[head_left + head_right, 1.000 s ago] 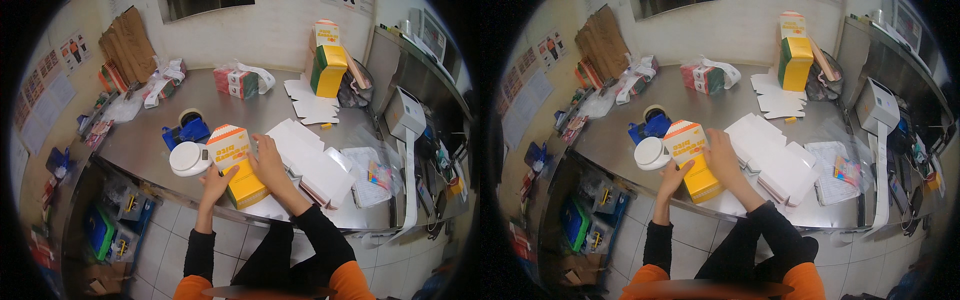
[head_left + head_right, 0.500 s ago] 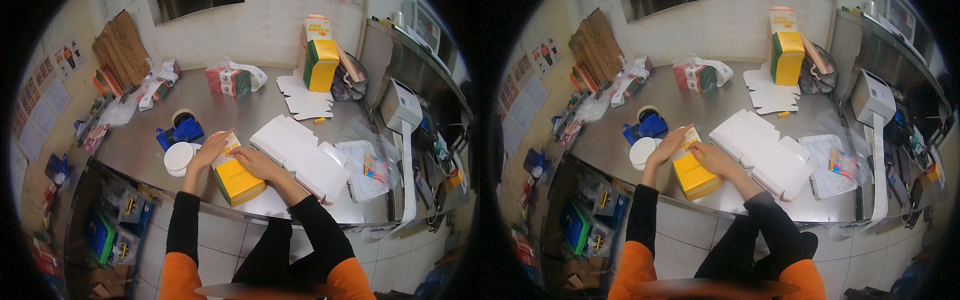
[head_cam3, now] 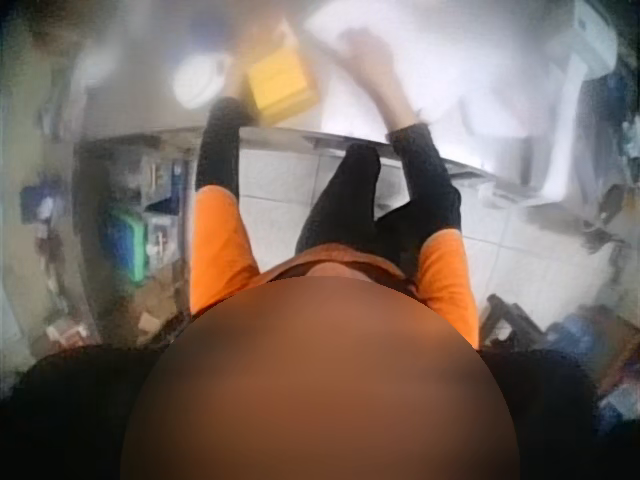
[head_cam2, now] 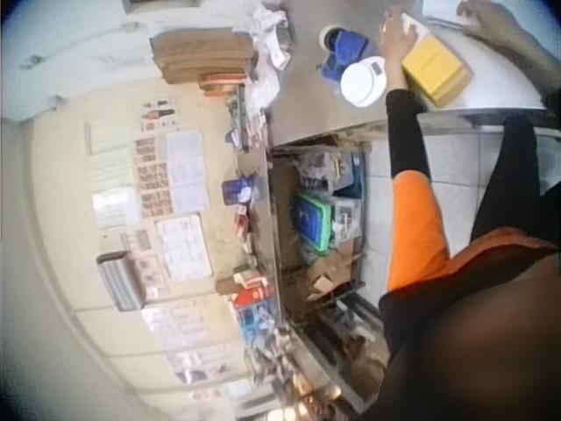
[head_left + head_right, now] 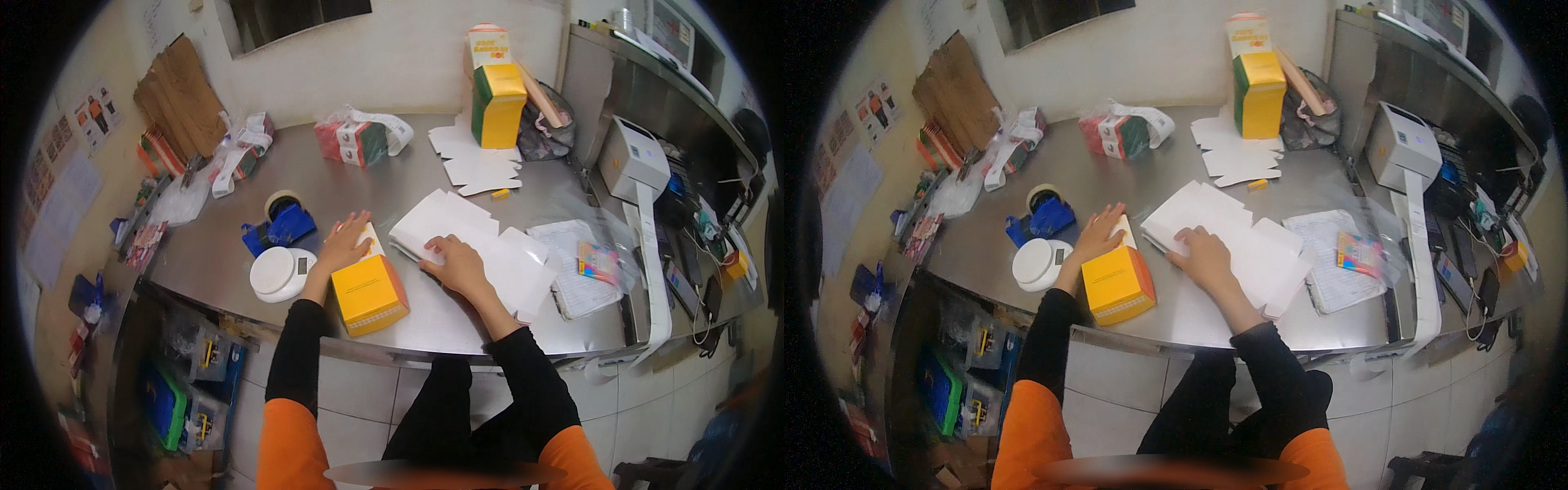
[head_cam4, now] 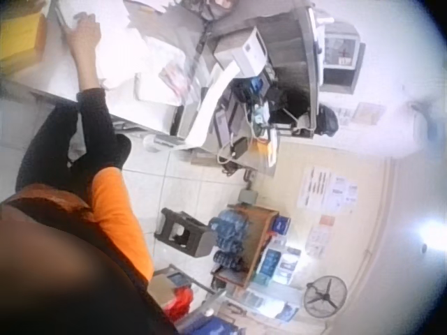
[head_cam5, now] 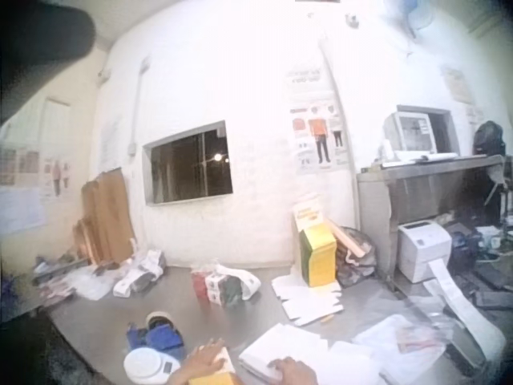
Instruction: The person assembles small cardboard boxes by folding flaps and tucking them into place. They handle multiple boxes one at a time, picking them from a stack, folding the sides, and placing the finished boxes back on the table.
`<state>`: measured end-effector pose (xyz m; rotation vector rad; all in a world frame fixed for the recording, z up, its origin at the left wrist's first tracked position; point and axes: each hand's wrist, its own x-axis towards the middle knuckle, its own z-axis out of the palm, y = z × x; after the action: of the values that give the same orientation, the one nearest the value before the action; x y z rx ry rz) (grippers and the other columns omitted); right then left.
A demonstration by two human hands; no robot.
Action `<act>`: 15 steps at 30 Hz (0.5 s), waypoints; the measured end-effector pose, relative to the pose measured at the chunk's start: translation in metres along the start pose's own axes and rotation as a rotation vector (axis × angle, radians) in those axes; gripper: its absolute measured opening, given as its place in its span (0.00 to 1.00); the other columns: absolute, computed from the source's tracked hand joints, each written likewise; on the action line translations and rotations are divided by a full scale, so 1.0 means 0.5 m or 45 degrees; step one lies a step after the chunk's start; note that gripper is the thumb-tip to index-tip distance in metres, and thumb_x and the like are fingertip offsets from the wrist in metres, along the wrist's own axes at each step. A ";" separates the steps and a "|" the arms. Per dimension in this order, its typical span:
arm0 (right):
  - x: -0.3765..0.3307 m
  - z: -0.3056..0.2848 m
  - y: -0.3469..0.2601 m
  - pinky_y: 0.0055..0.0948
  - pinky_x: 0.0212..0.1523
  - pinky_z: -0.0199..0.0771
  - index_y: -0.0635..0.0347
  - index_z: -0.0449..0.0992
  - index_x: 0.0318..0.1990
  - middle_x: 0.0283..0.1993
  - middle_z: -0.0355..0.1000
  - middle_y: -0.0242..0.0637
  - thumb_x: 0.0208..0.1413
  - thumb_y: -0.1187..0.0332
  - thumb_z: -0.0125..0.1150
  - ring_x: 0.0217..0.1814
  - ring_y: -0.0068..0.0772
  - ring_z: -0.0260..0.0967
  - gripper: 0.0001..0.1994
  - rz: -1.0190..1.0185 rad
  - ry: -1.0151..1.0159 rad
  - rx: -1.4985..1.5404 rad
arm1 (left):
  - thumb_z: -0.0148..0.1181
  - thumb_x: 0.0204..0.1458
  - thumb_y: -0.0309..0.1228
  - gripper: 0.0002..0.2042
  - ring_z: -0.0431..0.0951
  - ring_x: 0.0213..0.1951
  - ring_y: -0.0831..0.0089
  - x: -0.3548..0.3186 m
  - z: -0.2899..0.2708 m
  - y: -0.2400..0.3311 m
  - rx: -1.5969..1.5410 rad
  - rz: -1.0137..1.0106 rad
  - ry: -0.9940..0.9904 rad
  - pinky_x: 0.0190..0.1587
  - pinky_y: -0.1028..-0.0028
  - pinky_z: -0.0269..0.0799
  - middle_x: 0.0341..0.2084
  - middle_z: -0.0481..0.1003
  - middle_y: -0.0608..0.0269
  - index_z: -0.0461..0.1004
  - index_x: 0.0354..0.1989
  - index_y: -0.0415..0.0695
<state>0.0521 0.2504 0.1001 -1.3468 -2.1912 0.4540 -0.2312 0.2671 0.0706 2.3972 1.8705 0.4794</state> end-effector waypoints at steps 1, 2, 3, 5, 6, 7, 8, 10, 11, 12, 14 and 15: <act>0.007 -0.001 0.013 0.33 0.43 0.70 0.49 0.76 0.41 0.40 0.73 0.37 0.41 0.52 0.67 0.42 0.38 0.71 0.20 0.005 -0.014 0.096 | 0.48 0.55 0.41 0.28 0.47 0.67 0.60 0.007 -0.018 0.003 -0.234 -0.066 0.001 0.66 0.61 0.41 0.65 0.52 0.57 0.52 0.66 0.55; 0.015 -0.004 0.027 0.33 0.44 0.70 0.50 0.77 0.41 0.40 0.73 0.37 0.41 0.52 0.67 0.43 0.39 0.71 0.20 0.032 -0.076 0.190 | 0.51 0.54 0.39 0.28 0.48 0.67 0.60 0.010 -0.040 0.005 -0.475 -0.156 -0.040 0.66 0.62 0.42 0.65 0.53 0.56 0.54 0.65 0.54; 0.021 -0.006 0.037 0.33 0.45 0.70 0.51 0.77 0.41 0.39 0.74 0.38 0.40 0.51 0.67 0.43 0.40 0.71 0.21 0.069 -0.163 0.300 | 0.54 0.53 0.37 0.29 0.48 0.67 0.60 0.009 -0.063 0.010 -0.715 -0.251 -0.093 0.66 0.63 0.44 0.64 0.54 0.56 0.56 0.64 0.53; 0.039 -0.018 0.052 0.32 0.45 0.71 0.53 0.78 0.41 0.39 0.75 0.39 0.39 0.49 0.68 0.44 0.39 0.72 0.23 0.115 -0.252 0.376 | 0.58 0.51 0.33 0.27 0.49 0.67 0.59 0.010 -0.124 0.019 -0.762 -0.129 -0.016 0.65 0.64 0.46 0.63 0.57 0.55 0.60 0.62 0.50; 0.046 -0.021 0.053 0.31 0.45 0.71 0.54 0.78 0.41 0.39 0.75 0.39 0.38 0.48 0.68 0.44 0.38 0.73 0.24 0.221 -0.306 0.383 | 0.59 0.50 0.31 0.27 0.49 0.67 0.59 0.007 -0.154 0.027 -0.747 -0.088 0.021 0.65 0.64 0.47 0.62 0.58 0.55 0.62 0.60 0.49; 0.049 -0.023 0.050 0.31 0.44 0.71 0.54 0.78 0.42 0.40 0.75 0.39 0.38 0.47 0.67 0.44 0.38 0.73 0.25 0.137 -0.305 0.354 | 0.58 0.51 0.30 0.26 0.50 0.67 0.60 -0.001 -0.180 0.037 -0.684 -0.014 0.094 0.65 0.65 0.47 0.61 0.60 0.57 0.62 0.60 0.49; 0.050 -0.024 0.046 0.32 0.44 0.71 0.54 0.78 0.42 0.40 0.75 0.39 0.39 0.46 0.66 0.43 0.39 0.73 0.26 0.134 -0.305 0.284 | 0.57 0.51 0.30 0.25 0.50 0.67 0.62 -0.013 -0.204 0.050 -0.587 0.039 0.168 0.64 0.66 0.48 0.60 0.61 0.58 0.63 0.60 0.50; 0.049 -0.023 0.035 0.32 0.44 0.71 0.54 0.78 0.42 0.40 0.76 0.39 0.40 0.44 0.65 0.43 0.39 0.73 0.27 0.109 -0.286 0.167 | 0.57 0.52 0.30 0.24 0.52 0.66 0.62 -0.044 -0.241 0.081 -0.453 0.110 0.284 0.64 0.67 0.50 0.58 0.64 0.60 0.64 0.59 0.49; 0.047 -0.022 0.030 0.32 0.44 0.71 0.54 0.78 0.42 0.40 0.76 0.39 0.40 0.44 0.64 0.42 0.39 0.73 0.26 0.089 -0.265 0.122 | 0.57 0.51 0.29 0.23 0.54 0.65 0.62 -0.062 -0.254 0.100 -0.416 0.131 0.325 0.64 0.67 0.50 0.58 0.65 0.60 0.65 0.58 0.49; 0.046 -0.021 0.029 0.32 0.44 0.71 0.53 0.79 0.42 0.40 0.76 0.39 0.41 0.44 0.63 0.42 0.39 0.74 0.26 0.076 -0.266 0.086 | 0.58 0.51 0.29 0.22 0.55 0.65 0.61 -0.080 -0.262 0.120 -0.381 0.152 0.361 0.64 0.66 0.50 0.57 0.66 0.59 0.66 0.57 0.48; 0.046 -0.018 0.032 0.33 0.44 0.71 0.54 0.79 0.39 0.38 0.76 0.40 0.44 0.45 0.61 0.41 0.41 0.74 0.23 0.109 -0.254 0.164 | 0.58 0.50 0.28 0.20 0.59 0.62 0.60 -0.131 -0.267 0.165 -0.389 0.164 0.321 0.64 0.64 0.50 0.54 0.68 0.59 0.69 0.53 0.47; 0.048 -0.018 0.036 0.33 0.44 0.71 0.55 0.80 0.37 0.37 0.76 0.41 0.45 0.46 0.61 0.41 0.41 0.74 0.22 0.127 -0.240 0.202 | 0.59 0.49 0.28 0.19 0.62 0.60 0.60 -0.158 -0.264 0.189 -0.394 0.173 0.302 0.64 0.62 0.50 0.52 0.70 0.59 0.70 0.52 0.46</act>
<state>0.0616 0.2802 0.1038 -1.3788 -2.1896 0.8047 -0.1965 0.1486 0.2025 2.3478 1.5713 1.0219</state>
